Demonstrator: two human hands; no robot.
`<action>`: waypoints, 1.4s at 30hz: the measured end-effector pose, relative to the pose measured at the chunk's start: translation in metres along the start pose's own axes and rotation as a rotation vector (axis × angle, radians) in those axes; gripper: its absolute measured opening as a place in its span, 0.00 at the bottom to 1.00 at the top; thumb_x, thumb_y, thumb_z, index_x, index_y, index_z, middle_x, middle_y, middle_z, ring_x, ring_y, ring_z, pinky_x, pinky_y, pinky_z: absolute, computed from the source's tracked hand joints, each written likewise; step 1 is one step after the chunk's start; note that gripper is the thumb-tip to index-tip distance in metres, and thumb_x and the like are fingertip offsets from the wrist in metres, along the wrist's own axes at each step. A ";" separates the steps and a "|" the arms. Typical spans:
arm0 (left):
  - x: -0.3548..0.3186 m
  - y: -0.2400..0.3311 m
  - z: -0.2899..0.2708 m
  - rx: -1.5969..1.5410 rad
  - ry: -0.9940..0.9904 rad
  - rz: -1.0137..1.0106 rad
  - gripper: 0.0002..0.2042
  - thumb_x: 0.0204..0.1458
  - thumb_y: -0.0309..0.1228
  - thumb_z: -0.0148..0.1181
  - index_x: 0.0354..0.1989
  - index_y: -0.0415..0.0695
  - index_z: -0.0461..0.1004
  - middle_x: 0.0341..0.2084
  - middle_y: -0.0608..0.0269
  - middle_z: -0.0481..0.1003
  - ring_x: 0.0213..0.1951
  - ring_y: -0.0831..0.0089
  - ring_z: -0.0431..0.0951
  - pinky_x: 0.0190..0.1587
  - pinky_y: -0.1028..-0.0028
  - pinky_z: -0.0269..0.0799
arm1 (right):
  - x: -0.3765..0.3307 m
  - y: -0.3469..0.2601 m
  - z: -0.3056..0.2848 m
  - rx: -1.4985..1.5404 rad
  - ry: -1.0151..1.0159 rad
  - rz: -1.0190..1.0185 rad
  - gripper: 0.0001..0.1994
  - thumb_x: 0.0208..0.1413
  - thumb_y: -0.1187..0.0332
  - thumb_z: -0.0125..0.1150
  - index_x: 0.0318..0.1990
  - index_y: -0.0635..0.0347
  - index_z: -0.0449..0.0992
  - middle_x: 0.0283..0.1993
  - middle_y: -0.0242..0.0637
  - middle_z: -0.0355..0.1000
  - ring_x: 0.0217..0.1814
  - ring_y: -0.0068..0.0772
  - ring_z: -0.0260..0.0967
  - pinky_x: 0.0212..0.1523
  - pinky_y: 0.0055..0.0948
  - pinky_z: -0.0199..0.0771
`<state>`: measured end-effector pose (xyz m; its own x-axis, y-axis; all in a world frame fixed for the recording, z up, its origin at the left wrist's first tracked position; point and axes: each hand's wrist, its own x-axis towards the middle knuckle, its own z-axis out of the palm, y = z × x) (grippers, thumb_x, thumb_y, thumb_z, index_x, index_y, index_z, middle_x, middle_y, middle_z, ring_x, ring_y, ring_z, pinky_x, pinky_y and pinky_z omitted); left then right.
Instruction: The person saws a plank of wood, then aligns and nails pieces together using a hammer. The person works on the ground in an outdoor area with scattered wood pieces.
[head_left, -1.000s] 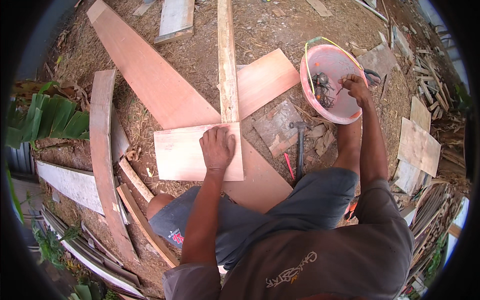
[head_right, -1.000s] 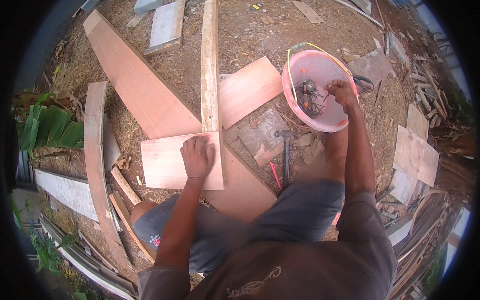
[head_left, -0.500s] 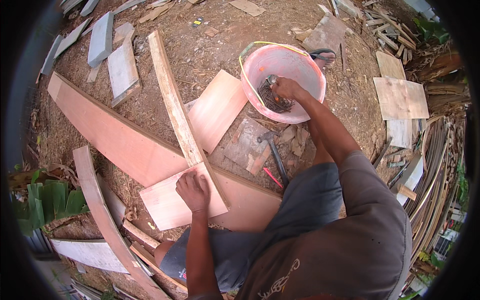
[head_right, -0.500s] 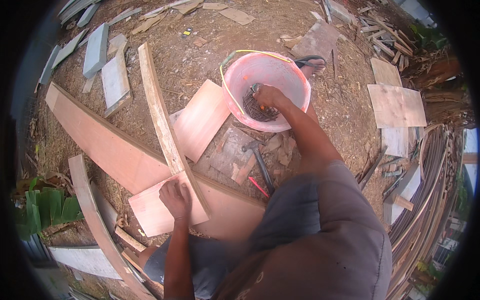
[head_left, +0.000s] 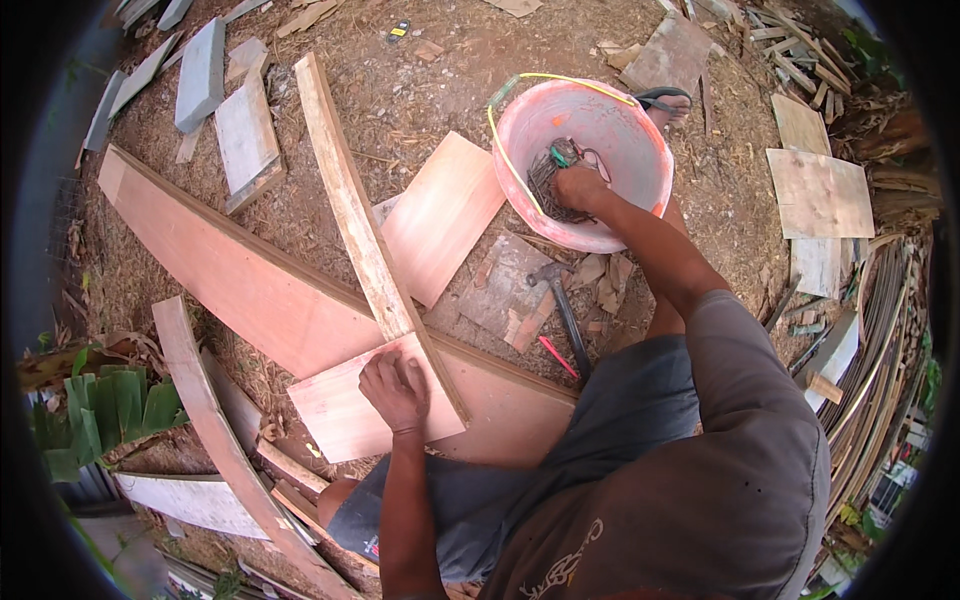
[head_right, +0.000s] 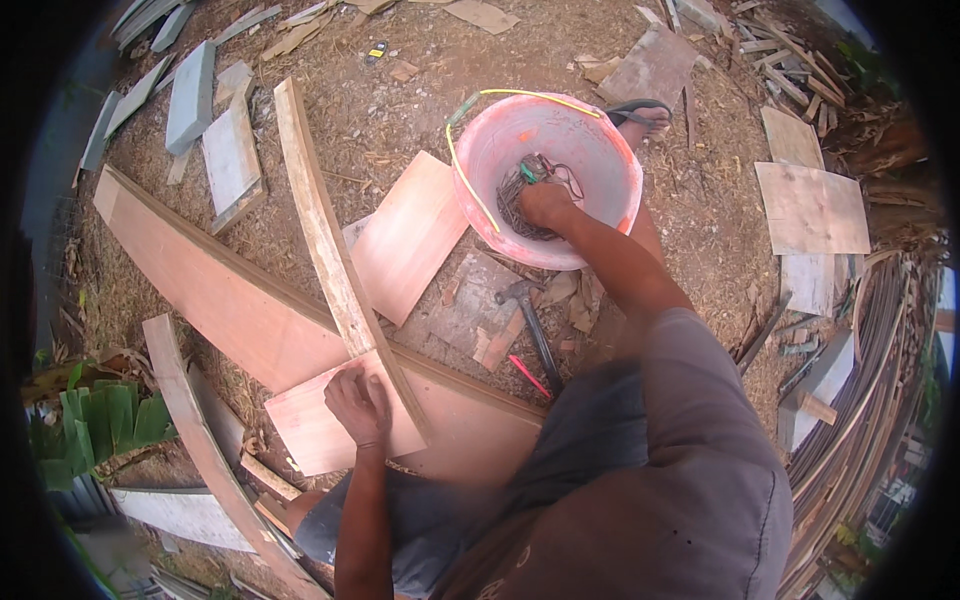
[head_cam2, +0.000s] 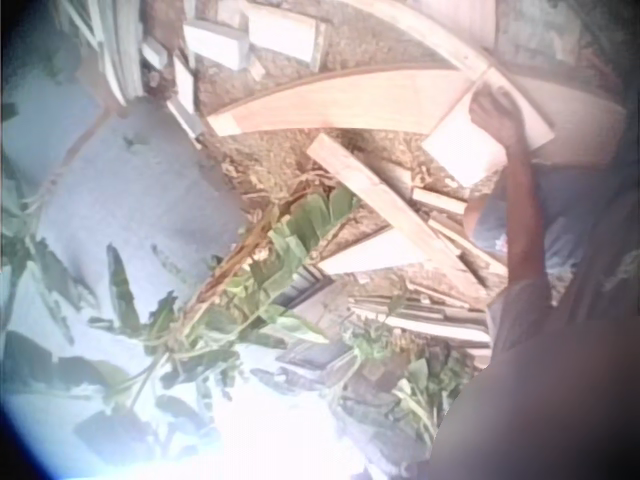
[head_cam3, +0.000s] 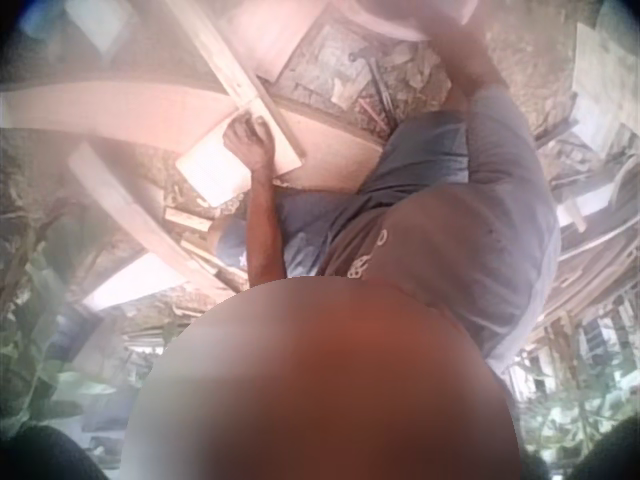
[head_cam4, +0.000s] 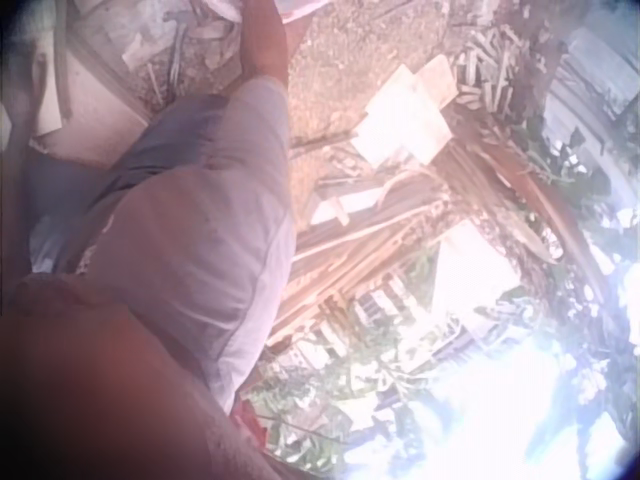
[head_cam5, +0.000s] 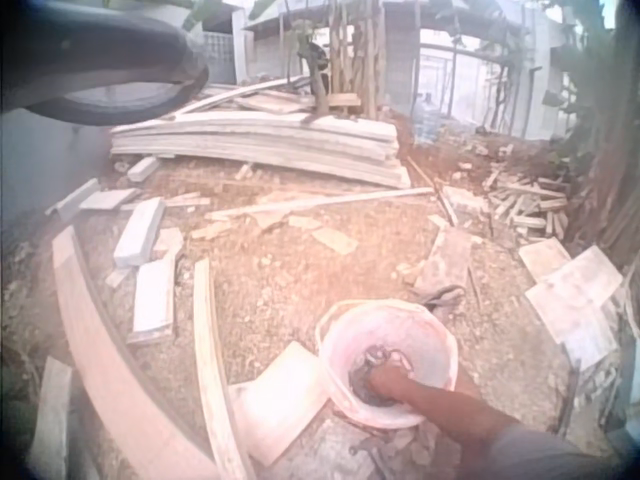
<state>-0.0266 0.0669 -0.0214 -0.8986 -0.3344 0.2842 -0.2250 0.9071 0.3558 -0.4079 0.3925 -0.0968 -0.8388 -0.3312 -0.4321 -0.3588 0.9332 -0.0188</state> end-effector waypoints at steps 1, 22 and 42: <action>0.000 0.000 0.000 0.001 -0.001 -0.007 0.14 0.58 0.37 0.62 0.48 0.44 0.75 0.47 0.49 0.74 0.51 0.49 0.72 0.55 0.52 0.64 | -0.002 -0.005 0.001 -0.020 -0.021 -0.014 0.10 0.57 0.66 0.61 0.41 0.57 0.86 0.44 0.45 0.84 0.48 0.44 0.84 0.46 0.43 0.84; 0.000 0.003 -0.010 -0.052 0.043 -0.055 0.11 0.56 0.31 0.60 0.47 0.46 0.77 0.45 0.58 0.76 0.49 0.57 0.74 0.51 0.59 0.66 | -0.084 -0.087 -0.103 0.840 0.293 -0.156 0.14 0.60 0.60 0.58 0.41 0.64 0.78 0.34 0.47 0.79 0.37 0.42 0.78 0.42 0.41 0.76; -0.005 -0.003 -0.015 -0.145 0.100 -0.045 0.13 0.52 0.32 0.63 0.46 0.45 0.80 0.44 0.61 0.75 0.50 0.60 0.74 0.52 0.60 0.67 | -0.091 -0.430 -0.039 0.389 -0.154 -0.839 0.15 0.65 0.63 0.52 0.47 0.66 0.78 0.46 0.54 0.80 0.48 0.50 0.79 0.51 0.43 0.75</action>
<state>-0.0163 0.0618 -0.0106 -0.8450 -0.4045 0.3498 -0.2010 0.8464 0.4931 -0.1932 0.0157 -0.0138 -0.2944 -0.9211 -0.2547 -0.6365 0.3878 -0.6667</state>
